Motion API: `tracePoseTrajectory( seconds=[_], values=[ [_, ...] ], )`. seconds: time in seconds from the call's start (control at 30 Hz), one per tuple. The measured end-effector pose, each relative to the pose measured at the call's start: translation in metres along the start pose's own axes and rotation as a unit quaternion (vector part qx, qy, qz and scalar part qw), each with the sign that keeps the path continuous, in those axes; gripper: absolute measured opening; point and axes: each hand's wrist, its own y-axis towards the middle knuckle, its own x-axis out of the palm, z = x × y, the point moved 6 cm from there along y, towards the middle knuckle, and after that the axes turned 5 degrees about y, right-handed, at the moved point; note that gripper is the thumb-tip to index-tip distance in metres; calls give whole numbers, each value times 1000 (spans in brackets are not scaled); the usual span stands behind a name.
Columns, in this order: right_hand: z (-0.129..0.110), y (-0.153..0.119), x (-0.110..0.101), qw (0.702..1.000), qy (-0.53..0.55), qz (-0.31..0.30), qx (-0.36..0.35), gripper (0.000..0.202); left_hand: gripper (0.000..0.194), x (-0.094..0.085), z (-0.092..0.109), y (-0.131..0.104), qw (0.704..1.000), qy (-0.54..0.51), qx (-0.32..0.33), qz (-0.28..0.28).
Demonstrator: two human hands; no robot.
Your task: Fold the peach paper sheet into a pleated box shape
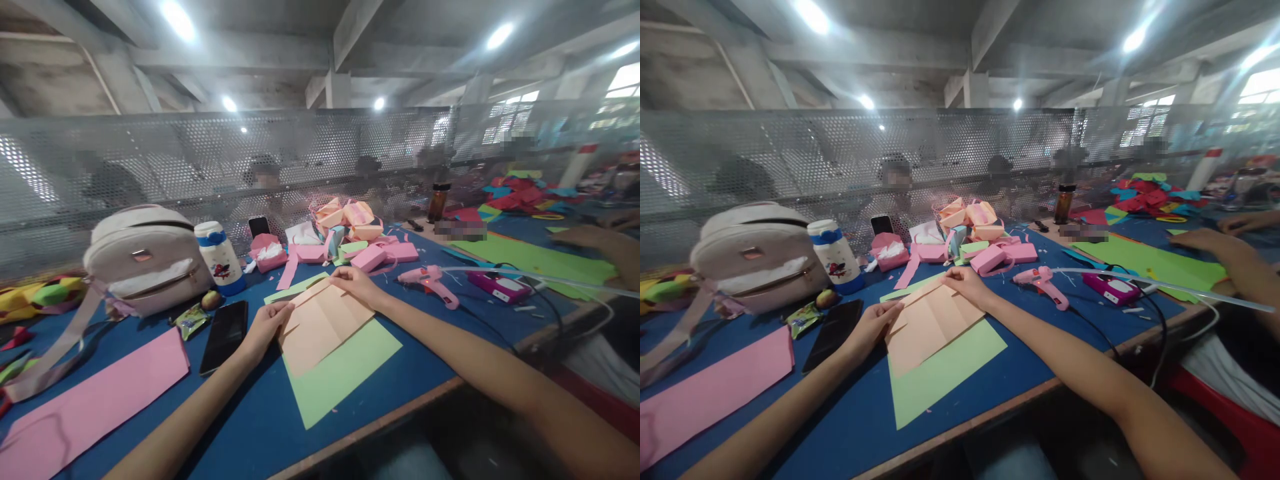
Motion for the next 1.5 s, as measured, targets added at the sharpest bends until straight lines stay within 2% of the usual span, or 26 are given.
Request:
tracePoseTrajectory(
  seconds=[0.1,0.4,0.67,0.8,1.03,1.13,1.23,1.37,1.5],
  values=[
    [2,0,1,1000,-7,-14,3,37,47,1,-2,1,999,14,-9,-30],
    [5,3,1,999,-25,-29,-11,31,52,8,5,-2,998,21,-10,-54],
    [6,1,9,998,-33,-42,-30,33,48,-3,-3,2,1000,28,-1,-5],
    [5,3,8,997,-49,-29,-52,33,46,-4,-4,4,1000,19,1,11],
    [1,2,-1,995,-66,11,-70,31,55,13,-3,-3,996,-34,-35,-72],
    [1,-1,0,996,-65,14,-62,28,55,13,-4,-3,995,-47,-45,-81],
    [4,0,1,998,-53,7,-41,31,55,10,-7,-2,996,-55,-43,-63],
    [16,4,1,1000,-27,-11,11,42,55,0,-7,1,998,-51,-27,-13],
    [26,4,-1,999,-11,-13,44,43,57,-5,-6,3,999,-44,-21,15]
  ],
)
